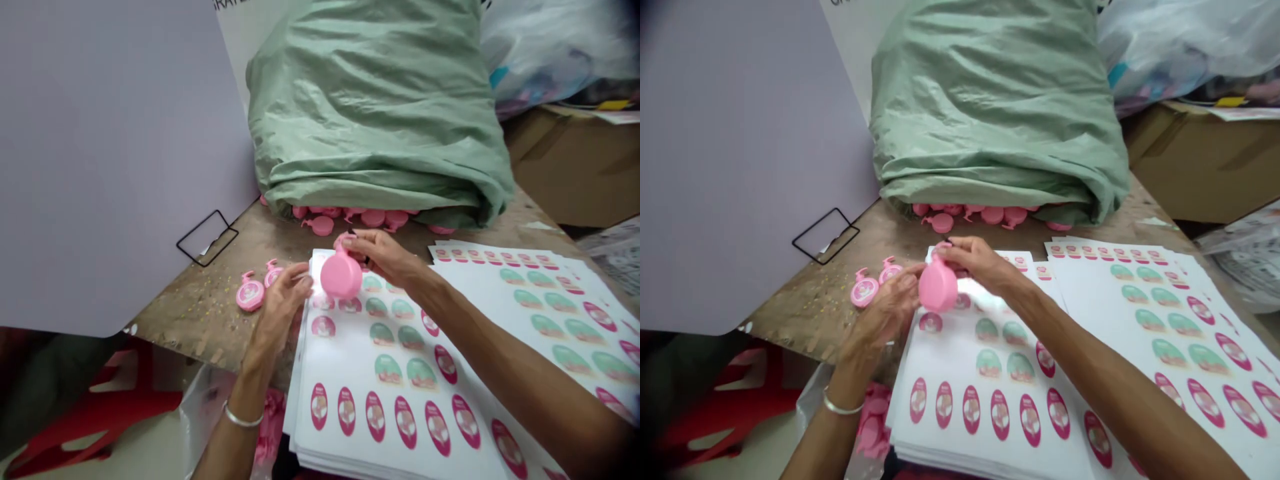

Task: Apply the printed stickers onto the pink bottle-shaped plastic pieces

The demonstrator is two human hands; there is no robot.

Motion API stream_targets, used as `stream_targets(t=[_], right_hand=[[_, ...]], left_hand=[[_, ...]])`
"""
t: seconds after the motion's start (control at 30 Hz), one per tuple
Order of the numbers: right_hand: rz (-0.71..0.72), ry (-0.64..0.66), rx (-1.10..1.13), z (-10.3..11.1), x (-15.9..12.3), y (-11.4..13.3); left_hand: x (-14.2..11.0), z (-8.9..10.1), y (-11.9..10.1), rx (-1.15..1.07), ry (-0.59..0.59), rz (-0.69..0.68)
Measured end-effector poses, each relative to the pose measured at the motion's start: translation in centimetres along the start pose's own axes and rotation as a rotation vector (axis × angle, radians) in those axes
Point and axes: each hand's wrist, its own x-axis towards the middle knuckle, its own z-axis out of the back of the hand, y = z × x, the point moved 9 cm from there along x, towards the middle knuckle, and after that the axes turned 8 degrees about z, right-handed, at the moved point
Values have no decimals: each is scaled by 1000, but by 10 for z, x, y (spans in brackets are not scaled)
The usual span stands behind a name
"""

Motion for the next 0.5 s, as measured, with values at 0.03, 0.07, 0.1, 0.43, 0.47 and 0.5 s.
stream_targets(t=[0.03, 0.07, 0.1, 0.43, 0.47, 0.5], right_hand=[[-53, 62, 136, -15, -15, 3], [-92, 108, 231, -27, -28, 5], [-109, 141, 261, -35, -38, 7], [-32, -105, -571, -25, -90, -10], [-2, -95, -637, -33, -94, -11], [41, -91, -702, -40, -98, -10]], left_hand=[[-1, -21, 10, -132, 161, 116], [-5, -40, 19, -229, 296, 220], [-11, -54, 26, -292, 390, 309], [-7, -14, 27, -364, 146, 287], [-2, -14, 26, -354, 148, 267], [3, -17, 26, -343, 160, 253]])
